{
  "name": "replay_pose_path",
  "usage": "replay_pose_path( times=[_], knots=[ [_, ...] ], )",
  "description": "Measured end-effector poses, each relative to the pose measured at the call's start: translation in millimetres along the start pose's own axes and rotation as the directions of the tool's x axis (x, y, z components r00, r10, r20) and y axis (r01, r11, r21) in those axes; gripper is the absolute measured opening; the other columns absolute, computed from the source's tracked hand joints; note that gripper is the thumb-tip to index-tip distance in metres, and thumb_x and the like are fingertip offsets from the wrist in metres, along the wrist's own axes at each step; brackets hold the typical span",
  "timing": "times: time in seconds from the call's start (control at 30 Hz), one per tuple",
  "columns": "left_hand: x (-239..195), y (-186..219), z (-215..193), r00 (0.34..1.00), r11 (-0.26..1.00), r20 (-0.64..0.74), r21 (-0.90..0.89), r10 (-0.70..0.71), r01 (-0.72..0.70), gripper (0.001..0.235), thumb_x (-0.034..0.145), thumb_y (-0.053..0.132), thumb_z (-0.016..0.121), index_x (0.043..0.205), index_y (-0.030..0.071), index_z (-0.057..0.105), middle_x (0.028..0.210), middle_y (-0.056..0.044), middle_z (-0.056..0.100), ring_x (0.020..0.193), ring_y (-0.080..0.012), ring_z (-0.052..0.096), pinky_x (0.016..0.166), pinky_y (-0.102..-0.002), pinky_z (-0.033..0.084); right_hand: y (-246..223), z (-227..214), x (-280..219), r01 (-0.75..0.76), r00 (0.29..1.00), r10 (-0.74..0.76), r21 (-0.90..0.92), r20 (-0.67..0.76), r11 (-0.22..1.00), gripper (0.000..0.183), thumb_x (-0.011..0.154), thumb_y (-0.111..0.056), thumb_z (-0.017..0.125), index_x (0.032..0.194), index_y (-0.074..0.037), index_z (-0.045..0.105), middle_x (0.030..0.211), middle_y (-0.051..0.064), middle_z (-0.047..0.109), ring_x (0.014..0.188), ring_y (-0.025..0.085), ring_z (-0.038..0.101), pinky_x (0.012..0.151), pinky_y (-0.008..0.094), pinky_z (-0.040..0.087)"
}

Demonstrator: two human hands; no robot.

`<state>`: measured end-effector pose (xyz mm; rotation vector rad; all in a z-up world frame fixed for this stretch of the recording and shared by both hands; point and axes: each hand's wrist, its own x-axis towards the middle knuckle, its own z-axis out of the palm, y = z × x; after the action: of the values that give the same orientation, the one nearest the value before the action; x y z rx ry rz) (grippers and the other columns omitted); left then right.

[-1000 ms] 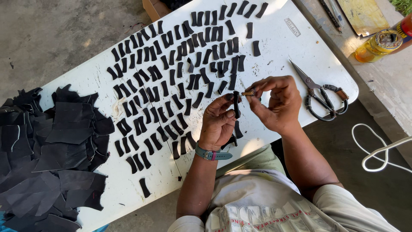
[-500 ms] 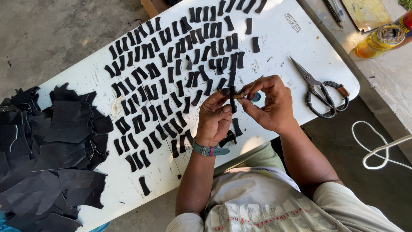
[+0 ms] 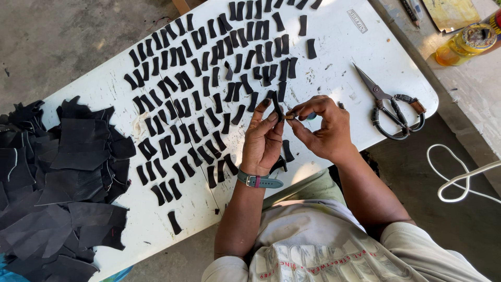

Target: The person repeatedly picks up small black rubber pieces from a white table and uses a small cylindrical tool to press or shape them. They place the treated pieces back on the table among many similar items. Scissors and a bottle are visible on the table but not used.

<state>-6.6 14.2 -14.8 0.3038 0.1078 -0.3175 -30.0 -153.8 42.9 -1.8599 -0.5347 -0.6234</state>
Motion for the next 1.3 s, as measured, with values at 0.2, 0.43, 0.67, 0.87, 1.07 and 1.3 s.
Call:
replay_pose_path(
  times=[0.2,0.43,0.67,0.87,1.07,1.3],
  knots=[
    [12.9,11.9,7.4,0.989,0.956,-0.026,0.264,0.142,-0.131,0.049,0.089,-0.008,0.071,0.130,0.008,0.050,0.106,-0.010,0.071,0.096,-0.0164,0.070,0.089,-0.029,0.059,27.0,-16.4,7.4,-0.093,0.970,0.173,0.398,-0.170,0.913,0.036,0.093,0.012,0.075,0.114,-0.002,0.050,0.107,0.010,0.064,0.105,0.016,0.066,0.099,0.034,0.058],
    [82.1,18.8,29.5,0.976,0.779,0.020,0.599,0.216,-0.185,0.051,0.086,-0.003,0.077,0.127,0.004,0.048,0.104,-0.012,0.071,0.094,-0.0179,0.069,0.084,-0.032,0.058,94.6,-49.2,59.9,-0.089,0.897,0.264,0.442,-0.354,0.893,0.036,0.098,0.011,0.074,0.118,-0.004,0.048,0.106,0.006,0.062,0.105,0.014,0.068,0.099,0.030,0.059],
    [168.1,8.6,36.0,0.951,0.408,0.049,0.896,0.305,-0.177,0.052,0.085,0.001,0.078,0.127,0.002,0.048,0.094,-0.014,0.075,0.084,-0.0173,0.070,0.076,-0.029,0.056,159.1,-54.3,92.5,-0.108,0.803,0.399,0.551,-0.442,0.828,0.034,0.095,0.010,0.075,0.116,-0.006,0.052,0.099,0.003,0.063,0.092,0.010,0.064,0.085,0.026,0.055],
    [235.3,-15.1,34.0,0.922,-0.030,0.100,0.995,0.374,-0.096,0.051,0.080,0.013,0.081,0.122,0.005,0.053,0.085,-0.012,0.078,0.078,-0.0215,0.076,0.073,-0.034,0.059,178.0,-51.7,89.8,-0.116,0.766,0.440,0.573,-0.469,0.812,0.034,0.096,0.009,0.075,0.116,-0.007,0.052,0.097,0.002,0.063,0.091,0.009,0.063,0.089,0.026,0.057],
    [272.6,-42.8,45.7,0.926,-0.169,0.070,0.986,0.371,-0.007,0.046,0.080,0.014,0.080,0.119,0.008,0.056,0.084,-0.010,0.078,0.080,-0.0274,0.077,0.076,-0.039,0.060,185.4,-55.5,85.5,-0.166,0.739,0.483,0.568,-0.470,0.806,0.034,0.095,0.008,0.076,0.115,-0.007,0.052,0.099,0.003,0.066,0.096,0.010,0.066,0.088,0.025,0.056],
    [295.6,-64.4,44.5,0.914,-0.324,0.144,0.946,0.380,-0.015,0.042,0.081,0.014,0.079,0.117,0.008,0.058,0.081,-0.005,0.080,0.082,-0.0261,0.078,0.081,-0.040,0.060,188.0,-54.5,85.5,-0.199,0.745,0.494,0.558,-0.448,0.806,0.034,0.094,0.007,0.075,0.115,-0.007,0.052,0.100,0.003,0.065,0.098,0.010,0.067,0.091,0.026,0.058]
  ],
)
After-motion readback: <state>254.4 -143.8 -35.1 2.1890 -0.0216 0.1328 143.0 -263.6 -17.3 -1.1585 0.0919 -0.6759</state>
